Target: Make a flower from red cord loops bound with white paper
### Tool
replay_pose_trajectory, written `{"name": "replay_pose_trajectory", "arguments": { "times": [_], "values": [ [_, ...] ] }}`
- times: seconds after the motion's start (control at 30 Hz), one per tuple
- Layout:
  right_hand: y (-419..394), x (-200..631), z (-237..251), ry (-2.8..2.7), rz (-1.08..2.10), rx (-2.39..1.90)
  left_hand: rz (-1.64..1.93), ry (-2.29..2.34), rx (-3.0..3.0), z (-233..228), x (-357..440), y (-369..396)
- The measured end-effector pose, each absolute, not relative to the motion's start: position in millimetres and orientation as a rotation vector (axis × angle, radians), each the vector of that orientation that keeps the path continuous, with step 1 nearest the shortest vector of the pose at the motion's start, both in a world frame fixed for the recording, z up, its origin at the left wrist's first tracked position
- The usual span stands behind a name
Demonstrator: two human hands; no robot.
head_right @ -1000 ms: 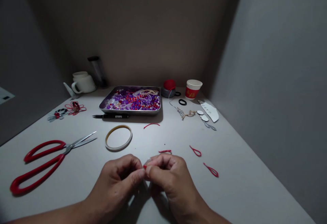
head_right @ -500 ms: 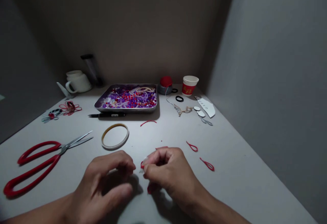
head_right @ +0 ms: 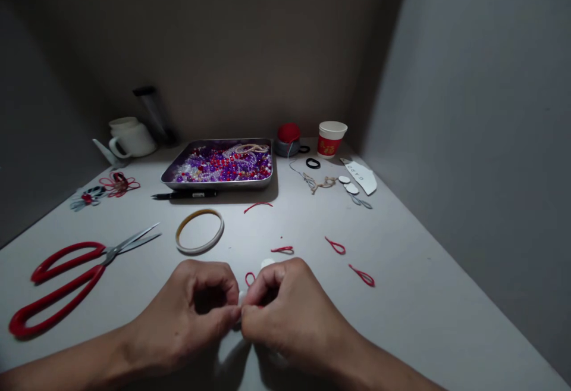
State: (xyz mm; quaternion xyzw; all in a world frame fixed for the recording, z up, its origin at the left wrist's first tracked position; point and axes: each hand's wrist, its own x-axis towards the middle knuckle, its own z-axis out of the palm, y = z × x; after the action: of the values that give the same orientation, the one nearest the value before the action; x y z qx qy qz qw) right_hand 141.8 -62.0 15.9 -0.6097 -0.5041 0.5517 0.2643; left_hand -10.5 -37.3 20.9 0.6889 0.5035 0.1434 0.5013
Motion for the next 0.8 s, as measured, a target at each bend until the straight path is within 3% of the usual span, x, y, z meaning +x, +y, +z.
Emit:
{"name": "replay_pose_trajectory", "arguments": {
  "times": [0.37, 0.57, 0.8],
  "values": [
    [-58, 144, 8, -1.334, 1.485, -1.617, 0.377, 1.122, 1.693, 15, -11, -36],
    [-56, 145, 11, -1.115, 1.69, -1.558, 0.396, 0.988, 1.326, 11, -12, -29],
    [-57, 142, 14, -0.926, 1.867, -1.412, 0.405, 0.939, 1.296, 11, -11, -26]
  ]
}}
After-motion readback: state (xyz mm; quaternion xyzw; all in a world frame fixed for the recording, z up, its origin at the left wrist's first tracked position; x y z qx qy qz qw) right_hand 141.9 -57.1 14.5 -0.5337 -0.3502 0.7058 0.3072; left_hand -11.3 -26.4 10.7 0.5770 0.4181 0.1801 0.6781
